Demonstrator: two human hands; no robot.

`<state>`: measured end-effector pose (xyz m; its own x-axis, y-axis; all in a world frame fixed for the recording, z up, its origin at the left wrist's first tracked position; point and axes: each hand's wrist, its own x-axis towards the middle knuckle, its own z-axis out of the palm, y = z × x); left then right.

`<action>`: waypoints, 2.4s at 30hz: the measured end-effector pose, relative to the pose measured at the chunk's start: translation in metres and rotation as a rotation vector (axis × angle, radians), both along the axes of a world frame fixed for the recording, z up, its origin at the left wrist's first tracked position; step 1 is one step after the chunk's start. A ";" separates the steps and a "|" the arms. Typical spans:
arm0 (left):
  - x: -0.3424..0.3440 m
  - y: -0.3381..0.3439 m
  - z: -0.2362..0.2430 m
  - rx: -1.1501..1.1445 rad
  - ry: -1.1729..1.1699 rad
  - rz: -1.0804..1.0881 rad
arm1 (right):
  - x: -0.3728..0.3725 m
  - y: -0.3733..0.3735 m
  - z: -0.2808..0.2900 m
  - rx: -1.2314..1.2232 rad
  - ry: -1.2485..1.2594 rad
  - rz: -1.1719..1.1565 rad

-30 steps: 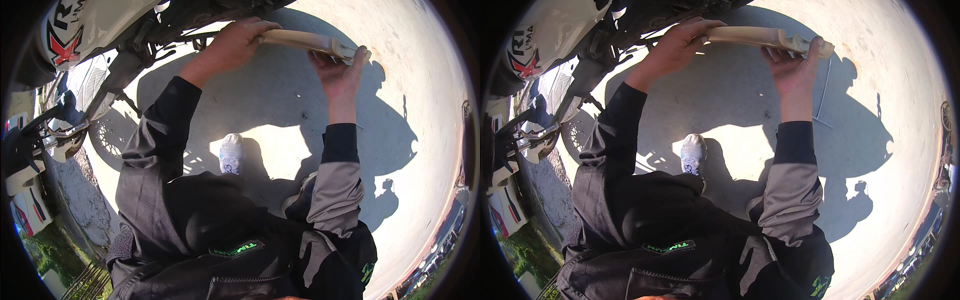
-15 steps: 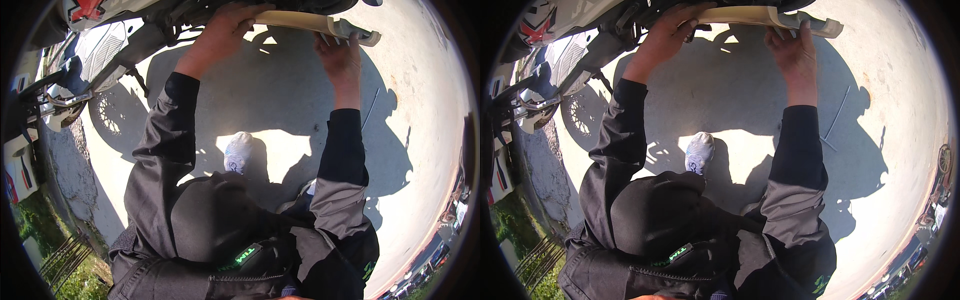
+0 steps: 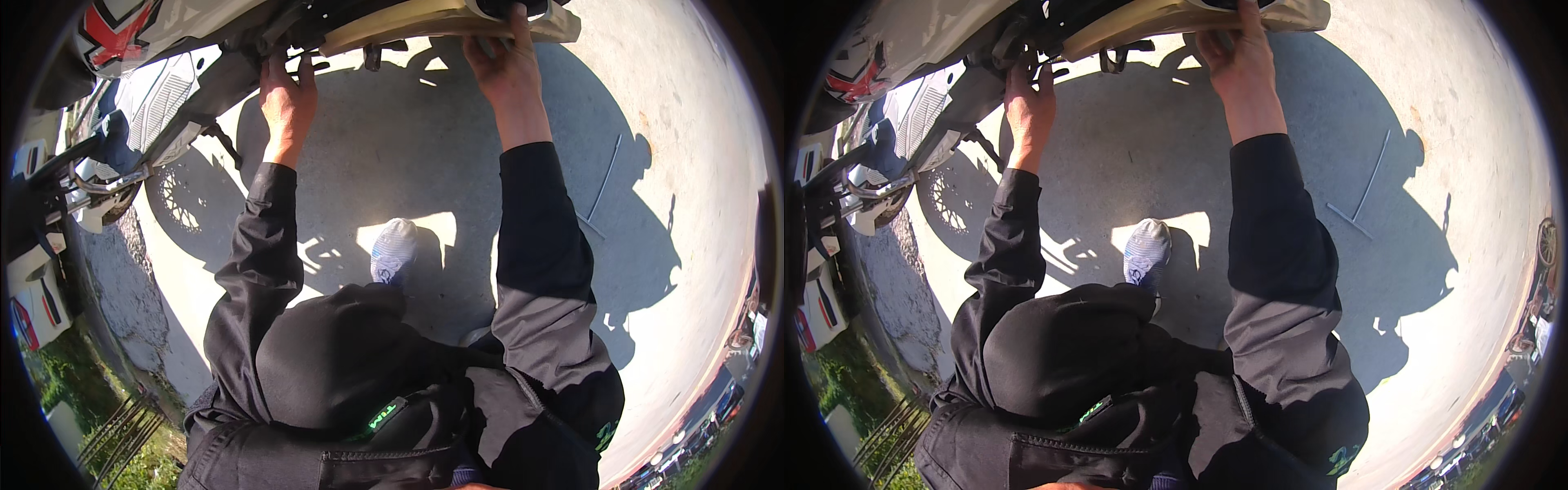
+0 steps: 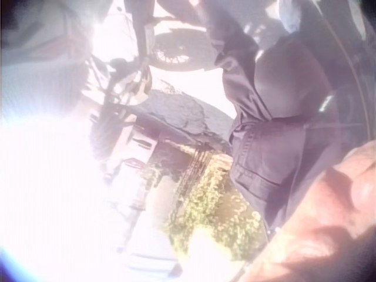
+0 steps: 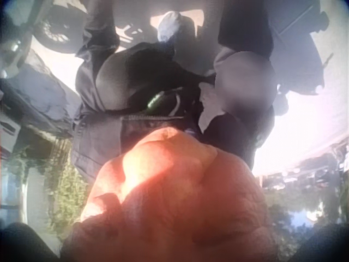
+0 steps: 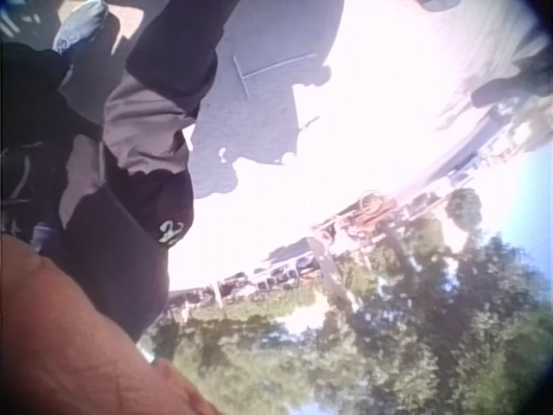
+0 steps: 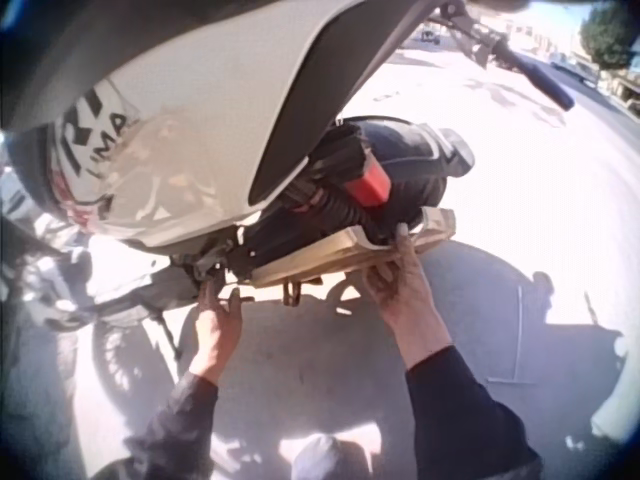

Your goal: The person removes a plastic cover from the rear of a white scooter, then uses a T-handle wrench to loosen and tighten bolts on the rear mudguard and brake assembly. They reattach the cover and secure it with bolts.

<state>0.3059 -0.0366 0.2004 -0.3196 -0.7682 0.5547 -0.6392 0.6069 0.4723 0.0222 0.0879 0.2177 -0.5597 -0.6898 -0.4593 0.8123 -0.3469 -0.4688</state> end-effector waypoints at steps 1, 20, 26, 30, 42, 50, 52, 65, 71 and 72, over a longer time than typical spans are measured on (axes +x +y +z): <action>0.005 -0.007 0.000 -0.004 0.002 -0.053 | 0.006 0.006 -0.001 -0.047 0.027 -0.002; 0.005 -0.052 0.026 0.557 -0.377 -0.119 | 0.070 -0.028 0.035 0.070 0.071 -0.141; 0.031 -0.111 -0.014 0.519 -0.220 -0.240 | 0.061 -0.041 0.036 0.106 0.076 0.004; 0.006 -0.073 -0.002 0.466 -0.301 -0.146 | 0.050 -0.012 0.016 0.030 0.132 0.127; 0.000 -0.051 0.024 0.211 -0.369 -0.072 | 0.011 -0.010 0.016 0.005 0.047 -0.193; -0.004 -0.049 0.028 0.227 -0.483 0.034 | -0.027 -0.011 -0.011 0.100 0.127 -0.177; 0.000 -0.052 0.029 0.218 -0.515 0.027 | -0.022 -0.008 -0.014 0.127 0.089 -0.161; 0.005 -0.050 0.044 0.284 -0.484 0.064 | -0.018 -0.027 -0.028 0.037 0.095 -0.148; -0.021 -0.048 0.032 0.285 -0.611 0.065 | -0.031 -0.042 -0.069 0.083 -0.048 -0.066; -0.025 -0.043 0.027 0.303 -0.547 0.058 | -0.030 -0.043 -0.073 0.022 -0.050 -0.087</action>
